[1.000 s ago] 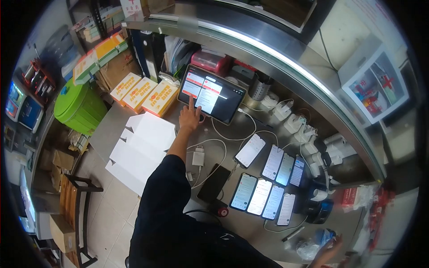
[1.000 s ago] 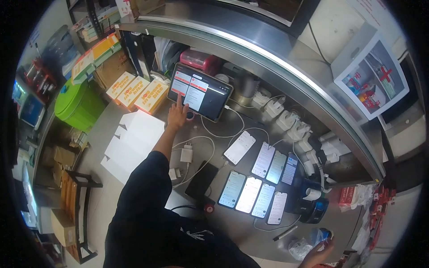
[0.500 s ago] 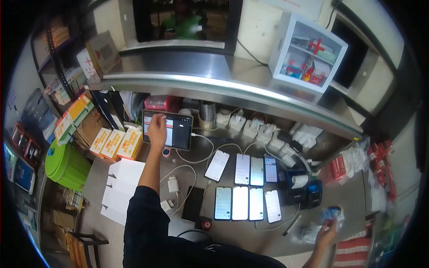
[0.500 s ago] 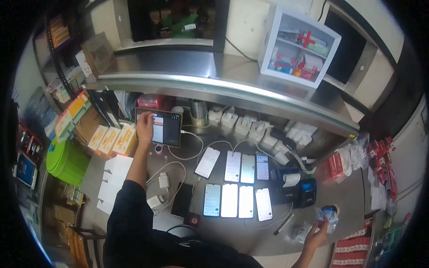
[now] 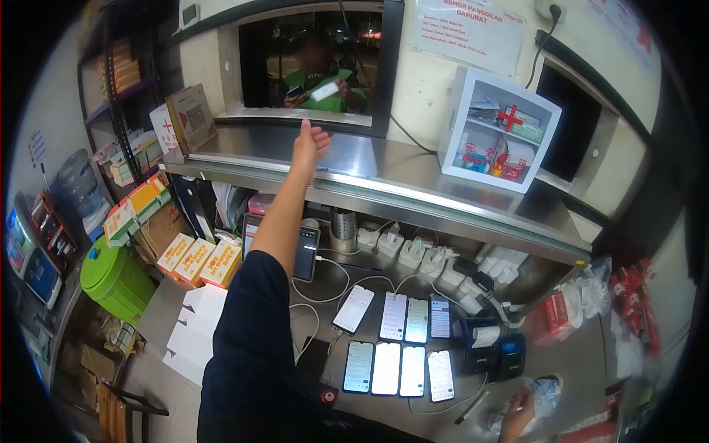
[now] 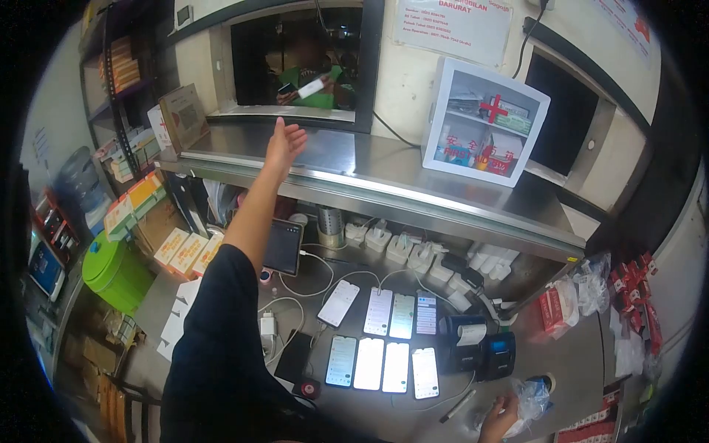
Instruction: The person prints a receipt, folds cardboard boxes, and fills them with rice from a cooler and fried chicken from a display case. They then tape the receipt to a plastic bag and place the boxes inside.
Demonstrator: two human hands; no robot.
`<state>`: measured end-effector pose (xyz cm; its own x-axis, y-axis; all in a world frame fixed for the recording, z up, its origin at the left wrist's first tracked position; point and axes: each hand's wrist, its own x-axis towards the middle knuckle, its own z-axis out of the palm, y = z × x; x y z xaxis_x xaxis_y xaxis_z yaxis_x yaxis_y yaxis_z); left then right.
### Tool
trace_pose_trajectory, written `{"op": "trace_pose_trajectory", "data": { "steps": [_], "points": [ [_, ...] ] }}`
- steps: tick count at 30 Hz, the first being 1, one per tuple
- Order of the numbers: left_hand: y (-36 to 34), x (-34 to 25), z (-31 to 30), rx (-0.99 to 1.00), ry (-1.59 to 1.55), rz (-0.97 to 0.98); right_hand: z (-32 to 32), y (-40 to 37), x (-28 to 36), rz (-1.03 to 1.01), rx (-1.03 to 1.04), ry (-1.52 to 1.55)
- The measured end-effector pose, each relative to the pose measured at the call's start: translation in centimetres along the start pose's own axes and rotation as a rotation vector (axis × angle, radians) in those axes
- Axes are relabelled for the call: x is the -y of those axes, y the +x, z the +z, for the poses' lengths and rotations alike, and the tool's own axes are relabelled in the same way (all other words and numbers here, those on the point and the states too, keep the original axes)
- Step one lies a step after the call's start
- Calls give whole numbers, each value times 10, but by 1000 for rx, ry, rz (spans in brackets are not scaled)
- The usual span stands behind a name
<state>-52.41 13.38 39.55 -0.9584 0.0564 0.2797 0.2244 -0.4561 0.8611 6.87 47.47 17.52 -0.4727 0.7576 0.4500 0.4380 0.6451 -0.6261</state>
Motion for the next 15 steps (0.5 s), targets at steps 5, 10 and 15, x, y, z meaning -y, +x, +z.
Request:
{"op": "trace_pose_trajectory", "data": {
  "steps": [5, 10, 15],
  "points": [
    [24, 19, 14, -165, -2, 48, -9, 6, 42, 101, 100, -219],
    [61, 28, -4, -251, 174, 106, -2, 14, 53, 82, 89, -183],
    [57, 8, -18, -466, 1216, 450, 0, 19, 56, 124, 117, -168]
  ]
}}
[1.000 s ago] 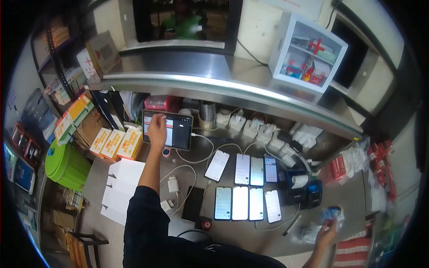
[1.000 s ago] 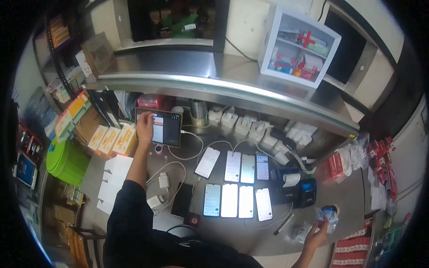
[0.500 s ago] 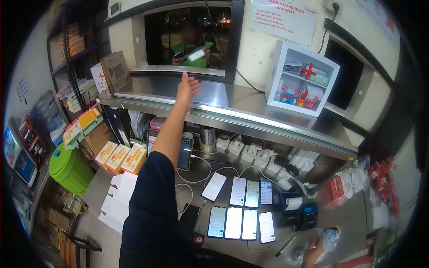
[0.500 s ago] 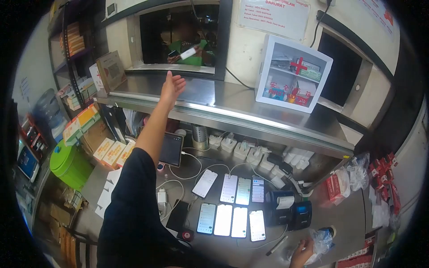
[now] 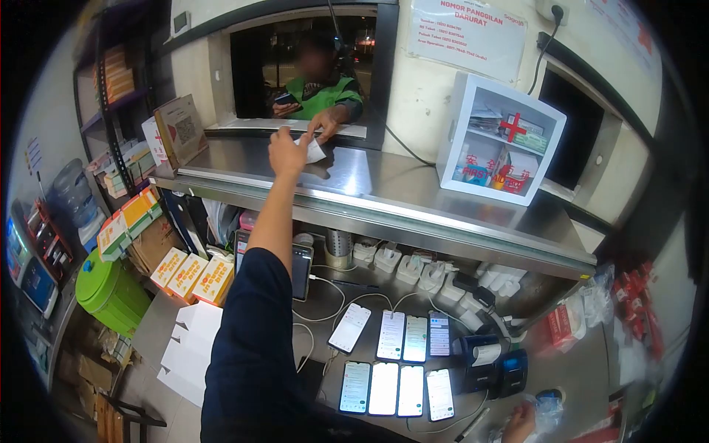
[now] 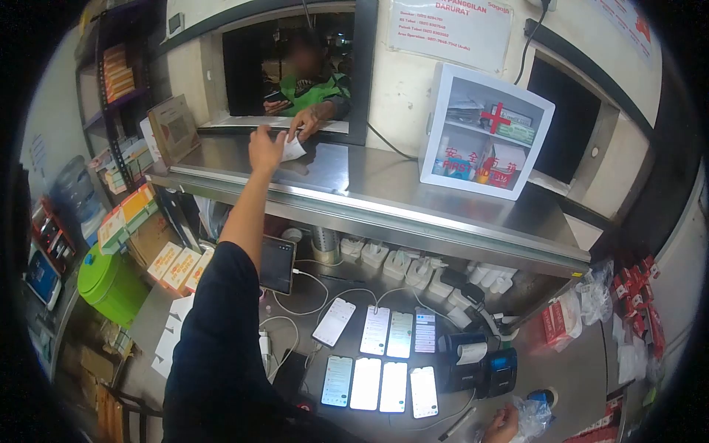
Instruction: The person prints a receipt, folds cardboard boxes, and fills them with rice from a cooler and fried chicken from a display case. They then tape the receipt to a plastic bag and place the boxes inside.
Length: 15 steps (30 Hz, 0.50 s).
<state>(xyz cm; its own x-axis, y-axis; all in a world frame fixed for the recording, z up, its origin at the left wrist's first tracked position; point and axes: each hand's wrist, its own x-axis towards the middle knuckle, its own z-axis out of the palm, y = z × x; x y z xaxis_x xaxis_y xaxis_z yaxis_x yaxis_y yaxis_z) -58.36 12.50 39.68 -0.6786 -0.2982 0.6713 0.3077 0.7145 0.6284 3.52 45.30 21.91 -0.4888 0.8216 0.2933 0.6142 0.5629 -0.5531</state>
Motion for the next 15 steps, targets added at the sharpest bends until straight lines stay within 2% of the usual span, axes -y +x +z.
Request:
{"op": "trace_pose_trajectory", "data": {
  "steps": [2, 4, 5, 7, 12, 13, 14, 15],
  "points": [
    [6, 2, -5, 32, 57, -70, 7, 2, -5, -13, -32, 7],
    [9, 1, -11, 289, 209, -338, 17, 4, -20, -17, -57, 9],
    [9, 5, -9, 303, 215, -334, 26, 7, -35, -67, -85, 38],
    [10, 13, -2, 412, 366, -270, 34, 8, -47, -102, -107, 60],
    [24, 26, 11, 444, 315, -267, 29, 12, -32, -70, -81, 60],
    [38, 54, 30, 429, 246, -194, 26, 11, -27, -57, -82, 74],
    [59, 85, 52, 435, 227, -60, 26, 11, -28, -71, -106, 50],
    [68, 103, 62, 348, 194, 127, 27, 11, -28, -70, -134, 17]
  ]
}}
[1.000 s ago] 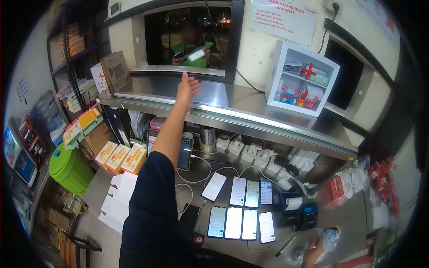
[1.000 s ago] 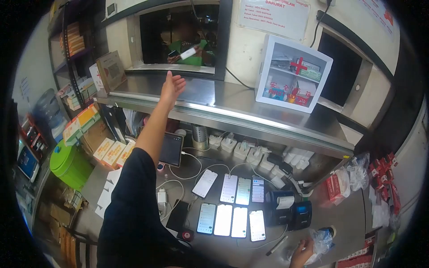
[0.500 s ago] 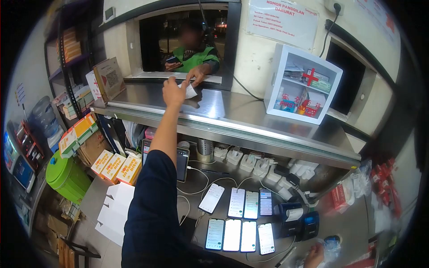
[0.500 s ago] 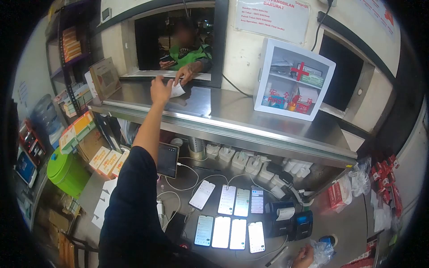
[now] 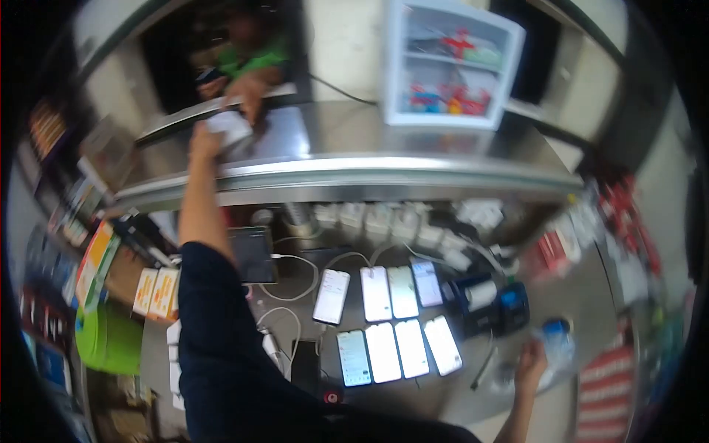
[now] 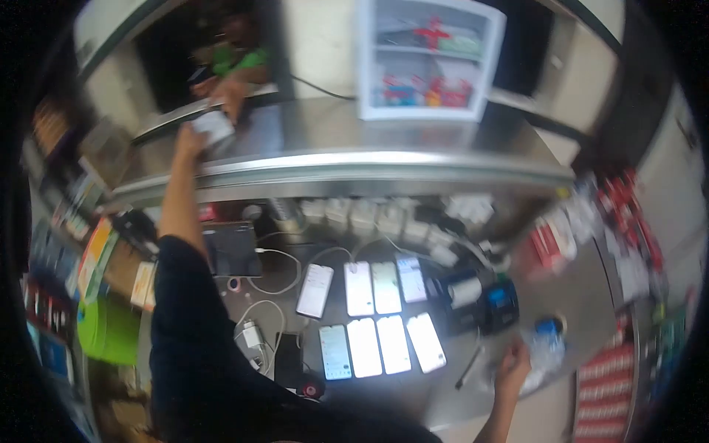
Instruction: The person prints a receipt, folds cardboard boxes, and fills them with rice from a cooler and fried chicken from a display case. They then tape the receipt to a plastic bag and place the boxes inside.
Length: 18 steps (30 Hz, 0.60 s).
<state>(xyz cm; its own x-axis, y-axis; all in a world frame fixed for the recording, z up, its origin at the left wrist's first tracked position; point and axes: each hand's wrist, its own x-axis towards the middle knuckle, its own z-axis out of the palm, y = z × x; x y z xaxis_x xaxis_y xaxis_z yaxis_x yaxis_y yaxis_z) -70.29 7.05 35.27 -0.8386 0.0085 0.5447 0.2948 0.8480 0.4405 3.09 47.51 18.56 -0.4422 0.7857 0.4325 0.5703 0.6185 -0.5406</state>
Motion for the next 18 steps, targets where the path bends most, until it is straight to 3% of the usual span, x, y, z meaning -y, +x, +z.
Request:
{"op": "trace_pose_trajectory", "data": {
  "steps": [1, 2, 3, 4, 6, 7, 9, 12, 15, 16, 18],
  "points": [
    [4, 19, 9, -116, 28, 172, 0, -2, 1, 51, -2, 58],
    [-2, 10, -2, -106, -52, 106, -4, -2, 1, 1, -2, 22],
    [15, 41, 4, -76, 97, 308, -9, -2, 9, 10, 7, 14],
    [27, 66, 13, -259, 10, 521, -14, -2, 13, 22, 32, 31],
    [60, 103, 11, -313, 0, 687, -24, -4, 25, 52, 43, 86],
    [28, 63, -13, -270, -353, 375, -24, -8, 20, 64, 23, 126],
    [31, 55, -35, -262, -411, 434, -32, -13, 30, -30, 4, 118],
    [-109, -78, -101, -222, -606, 354, -41, -19, 55, -105, 39, 207],
    [-211, -159, -130, 172, -676, 561, -45, -21, 81, -346, 23, 395],
    [-265, -194, -133, 265, -776, 649, -47, -24, 91, -361, 95, 470],
    [-354, -230, -143, 620, -653, 641, -57, -25, 114, -481, 231, 687]
  ]
}}
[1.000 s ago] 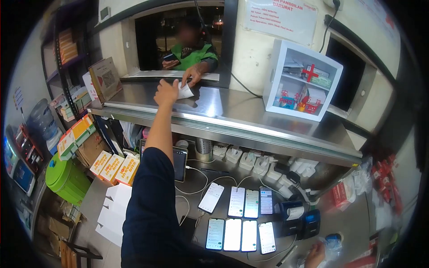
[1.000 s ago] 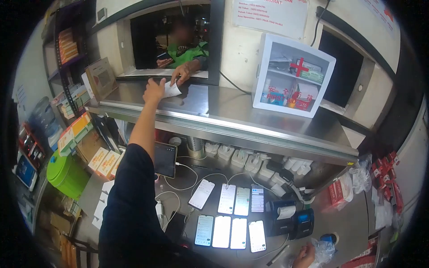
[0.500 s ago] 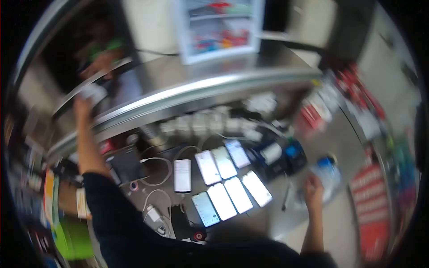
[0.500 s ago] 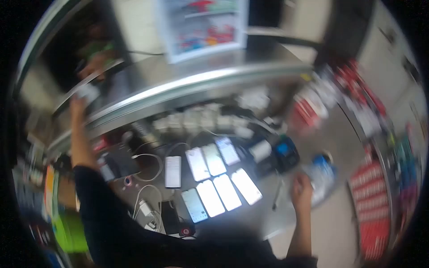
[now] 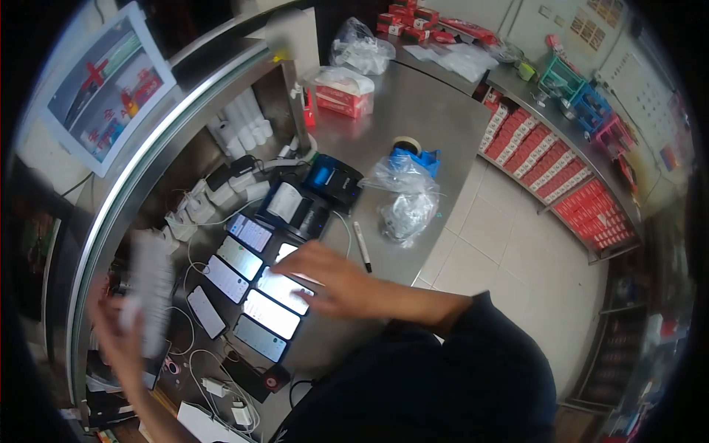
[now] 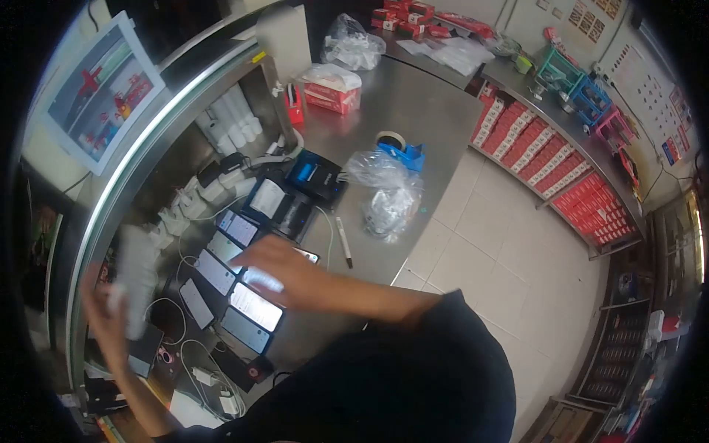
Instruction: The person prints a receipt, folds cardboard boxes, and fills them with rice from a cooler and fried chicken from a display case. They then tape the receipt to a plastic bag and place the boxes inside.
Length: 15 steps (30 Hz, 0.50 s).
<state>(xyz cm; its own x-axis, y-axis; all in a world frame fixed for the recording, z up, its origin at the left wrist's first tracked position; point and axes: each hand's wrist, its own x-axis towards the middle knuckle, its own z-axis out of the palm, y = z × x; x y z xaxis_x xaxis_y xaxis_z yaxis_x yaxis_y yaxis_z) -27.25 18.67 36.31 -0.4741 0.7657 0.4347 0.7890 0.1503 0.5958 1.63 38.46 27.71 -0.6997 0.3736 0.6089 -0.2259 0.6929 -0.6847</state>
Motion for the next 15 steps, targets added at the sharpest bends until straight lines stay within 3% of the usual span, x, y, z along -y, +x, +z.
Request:
{"op": "trace_pose_trajectory", "data": {
  "steps": [1, 2, 4, 6, 9, 10, 12, 13, 14, 15],
  "points": [
    [-13, -39, 39, 88, -66, 44, 0, 5, 10, -89, 108, 11],
    [-27, -57, 56, 363, -63, -50, -1, 5, 19, -116, 227, -55],
    [-26, -107, 93, 480, 128, 144, -11, 1, 26, -139, 280, -70],
    [-28, -124, 120, 491, -120, 9, -39, -4, 7, -56, 447, -131],
    [-21, -158, 158, 484, -252, 20, -92, -24, -24, -96, 450, -113],
    [-19, -171, 173, 530, -246, 2, -112, -29, -33, -13, 529, -31],
    [-14, -182, 224, 431, -669, -52, -159, -37, -54, 60, 630, 44],
    [-13, -195, 247, 356, -1100, -316, -184, -42, -66, 135, 450, 149],
    [-8, -214, 281, 256, -1315, -366, -206, -48, -76, 219, 262, 256],
    [-11, -226, 318, 190, -1463, -405, -224, -54, -85, 227, 269, 265]
  ]
}}
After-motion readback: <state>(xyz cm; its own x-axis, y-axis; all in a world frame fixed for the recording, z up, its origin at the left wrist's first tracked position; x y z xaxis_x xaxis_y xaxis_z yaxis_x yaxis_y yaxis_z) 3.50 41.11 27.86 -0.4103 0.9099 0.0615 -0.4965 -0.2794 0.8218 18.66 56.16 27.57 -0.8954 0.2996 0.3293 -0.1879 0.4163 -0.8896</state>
